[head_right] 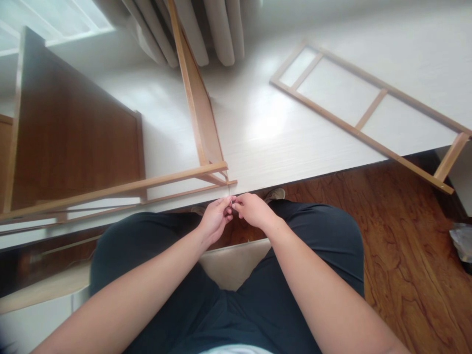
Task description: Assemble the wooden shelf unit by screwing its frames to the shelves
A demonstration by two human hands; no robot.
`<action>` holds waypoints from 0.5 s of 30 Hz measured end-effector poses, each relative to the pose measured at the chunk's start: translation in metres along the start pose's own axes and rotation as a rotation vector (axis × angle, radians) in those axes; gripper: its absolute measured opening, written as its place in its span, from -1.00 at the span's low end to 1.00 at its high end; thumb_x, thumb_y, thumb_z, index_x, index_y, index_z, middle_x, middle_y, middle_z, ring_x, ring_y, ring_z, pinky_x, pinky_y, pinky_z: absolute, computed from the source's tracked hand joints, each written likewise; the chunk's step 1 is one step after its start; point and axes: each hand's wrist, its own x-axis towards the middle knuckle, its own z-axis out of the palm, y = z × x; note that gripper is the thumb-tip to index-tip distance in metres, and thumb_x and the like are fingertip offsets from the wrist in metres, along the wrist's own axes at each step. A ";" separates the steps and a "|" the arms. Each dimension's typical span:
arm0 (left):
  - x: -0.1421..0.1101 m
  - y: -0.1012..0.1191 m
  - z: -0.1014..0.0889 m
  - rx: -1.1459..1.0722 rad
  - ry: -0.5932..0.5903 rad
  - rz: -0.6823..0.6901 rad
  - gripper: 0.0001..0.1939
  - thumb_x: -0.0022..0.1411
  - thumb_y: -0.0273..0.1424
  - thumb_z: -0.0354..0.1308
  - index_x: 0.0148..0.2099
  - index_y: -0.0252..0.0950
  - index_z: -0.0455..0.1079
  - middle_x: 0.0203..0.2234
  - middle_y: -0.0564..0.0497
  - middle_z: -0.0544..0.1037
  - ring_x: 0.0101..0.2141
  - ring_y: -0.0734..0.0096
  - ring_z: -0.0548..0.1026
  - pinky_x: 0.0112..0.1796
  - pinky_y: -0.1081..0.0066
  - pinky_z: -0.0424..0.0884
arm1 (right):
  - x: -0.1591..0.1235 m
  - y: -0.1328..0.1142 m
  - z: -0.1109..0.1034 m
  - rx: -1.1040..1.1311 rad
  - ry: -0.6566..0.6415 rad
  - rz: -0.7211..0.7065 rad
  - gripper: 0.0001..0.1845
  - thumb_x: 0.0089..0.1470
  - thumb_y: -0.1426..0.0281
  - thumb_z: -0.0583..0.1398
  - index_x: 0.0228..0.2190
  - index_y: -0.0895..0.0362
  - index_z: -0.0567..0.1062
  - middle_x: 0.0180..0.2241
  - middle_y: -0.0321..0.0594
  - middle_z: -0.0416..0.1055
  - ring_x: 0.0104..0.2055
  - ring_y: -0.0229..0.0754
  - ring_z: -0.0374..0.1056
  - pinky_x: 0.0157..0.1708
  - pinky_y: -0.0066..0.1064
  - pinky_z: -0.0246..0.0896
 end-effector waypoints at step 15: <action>-0.001 0.001 0.000 -0.013 -0.017 -0.012 -0.55 -0.07 -0.10 0.49 -0.25 -0.34 0.60 -0.53 0.09 0.32 -0.50 0.58 0.19 -0.47 0.54 0.14 | -0.002 -0.009 -0.003 -0.067 0.142 -0.002 -0.78 0.15 0.32 0.19 -0.45 0.16 0.54 -0.52 -0.23 0.51 -0.52 -0.31 0.29 -0.47 -0.48 0.01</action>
